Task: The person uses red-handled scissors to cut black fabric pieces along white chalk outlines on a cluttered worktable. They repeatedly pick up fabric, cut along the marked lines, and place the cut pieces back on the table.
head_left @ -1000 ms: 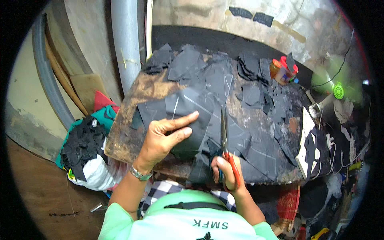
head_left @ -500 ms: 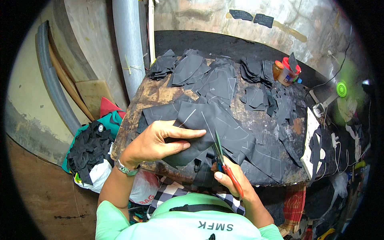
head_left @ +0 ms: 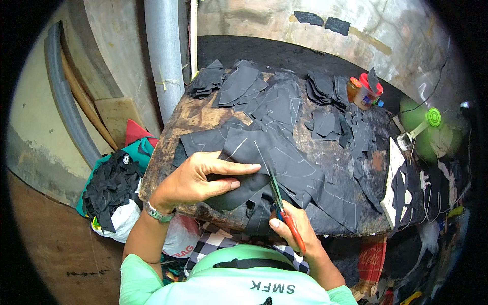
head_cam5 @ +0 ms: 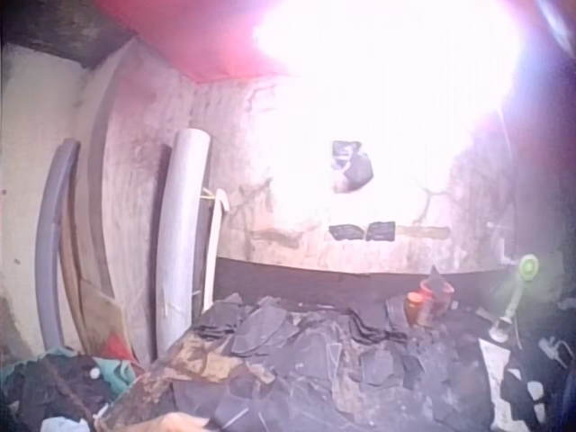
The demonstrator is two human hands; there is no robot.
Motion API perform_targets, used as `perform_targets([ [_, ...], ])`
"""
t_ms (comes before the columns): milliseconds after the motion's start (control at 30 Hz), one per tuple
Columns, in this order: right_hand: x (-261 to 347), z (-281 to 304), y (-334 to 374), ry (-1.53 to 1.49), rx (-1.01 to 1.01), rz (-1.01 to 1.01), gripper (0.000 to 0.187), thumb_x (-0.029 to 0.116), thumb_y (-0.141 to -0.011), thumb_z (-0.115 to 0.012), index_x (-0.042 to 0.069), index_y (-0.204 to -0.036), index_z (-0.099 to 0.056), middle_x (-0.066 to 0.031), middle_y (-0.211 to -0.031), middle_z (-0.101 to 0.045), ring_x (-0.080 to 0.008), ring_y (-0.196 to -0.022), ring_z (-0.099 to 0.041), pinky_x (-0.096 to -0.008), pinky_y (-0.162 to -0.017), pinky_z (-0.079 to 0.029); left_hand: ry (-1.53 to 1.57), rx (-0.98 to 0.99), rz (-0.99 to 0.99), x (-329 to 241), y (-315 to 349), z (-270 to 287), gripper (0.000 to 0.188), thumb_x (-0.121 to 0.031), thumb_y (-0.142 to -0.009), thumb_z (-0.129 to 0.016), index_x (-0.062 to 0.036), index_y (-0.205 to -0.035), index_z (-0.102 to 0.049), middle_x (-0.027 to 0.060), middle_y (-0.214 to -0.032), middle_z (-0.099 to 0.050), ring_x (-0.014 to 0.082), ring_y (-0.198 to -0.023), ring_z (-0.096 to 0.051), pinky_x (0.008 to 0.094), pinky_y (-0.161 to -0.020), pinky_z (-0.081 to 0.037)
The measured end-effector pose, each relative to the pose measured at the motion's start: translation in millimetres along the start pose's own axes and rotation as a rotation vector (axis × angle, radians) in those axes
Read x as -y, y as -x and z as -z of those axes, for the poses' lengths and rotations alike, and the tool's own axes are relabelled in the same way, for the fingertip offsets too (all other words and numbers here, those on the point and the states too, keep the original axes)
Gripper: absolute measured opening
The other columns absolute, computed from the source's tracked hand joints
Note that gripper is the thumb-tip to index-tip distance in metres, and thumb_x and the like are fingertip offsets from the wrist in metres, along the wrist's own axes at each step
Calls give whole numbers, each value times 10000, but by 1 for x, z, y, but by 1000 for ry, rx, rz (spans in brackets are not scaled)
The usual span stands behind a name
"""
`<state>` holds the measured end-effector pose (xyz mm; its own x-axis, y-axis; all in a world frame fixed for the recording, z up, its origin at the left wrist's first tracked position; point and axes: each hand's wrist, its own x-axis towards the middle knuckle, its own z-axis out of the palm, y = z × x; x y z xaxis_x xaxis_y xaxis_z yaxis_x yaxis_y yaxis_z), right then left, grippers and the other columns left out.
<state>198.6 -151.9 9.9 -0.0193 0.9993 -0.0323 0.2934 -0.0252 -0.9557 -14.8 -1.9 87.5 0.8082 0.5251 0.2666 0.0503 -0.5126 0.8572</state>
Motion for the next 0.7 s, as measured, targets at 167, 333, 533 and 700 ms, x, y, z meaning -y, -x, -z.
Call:
perform_targets([
  [167, 0, -1, 6, -111, -14, -7, 361, 267, -875, -663, -4, -726, -478, -29, -590, -395, -91, -587, -379, -287, -521, -342, 24, 40, 33, 2, 2, 5, 394, -14, -799, -683, -59, -1191, -665, 84, -1090, -707, 115, -895, -609, 264, -859, -443],
  [333, -1, -2, 5, -75, -16, 33, 363, 276, -877, -662, -1, -734, -477, -27, -587, -392, -89, -589, -374, -292, -522, -346, 100, 53, 31, 3, 3, 3, 384, -24, -810, -680, -50, -1193, -660, 87, -1130, -693, 128, -958, -621, 268, -890, -443],
  [533, -1, -2, -4, -67, -15, 100, 413, 322, -875, -660, 11, -753, -417, -63, -588, -361, -116, -597, -352, -322, -519, -349, 94, 123, 21, 0, 4, -6, 366, -67, -803, -711, -28, -1165, -671, 98, -1140, -690, 163, -984, -659, 271, -876, -471],
  [700, 2, -1, 2, -110, 9, 0, 365, 287, -873, -663, 12, -746, -458, -24, -593, -372, -88, -608, -346, -293, -523, -327, 74, 125, 26, 0, 4, -6, 363, -88, -810, -709, -34, -1167, -672, 96, -1135, -692, 168, -991, -658, 275, -878, -471],
])
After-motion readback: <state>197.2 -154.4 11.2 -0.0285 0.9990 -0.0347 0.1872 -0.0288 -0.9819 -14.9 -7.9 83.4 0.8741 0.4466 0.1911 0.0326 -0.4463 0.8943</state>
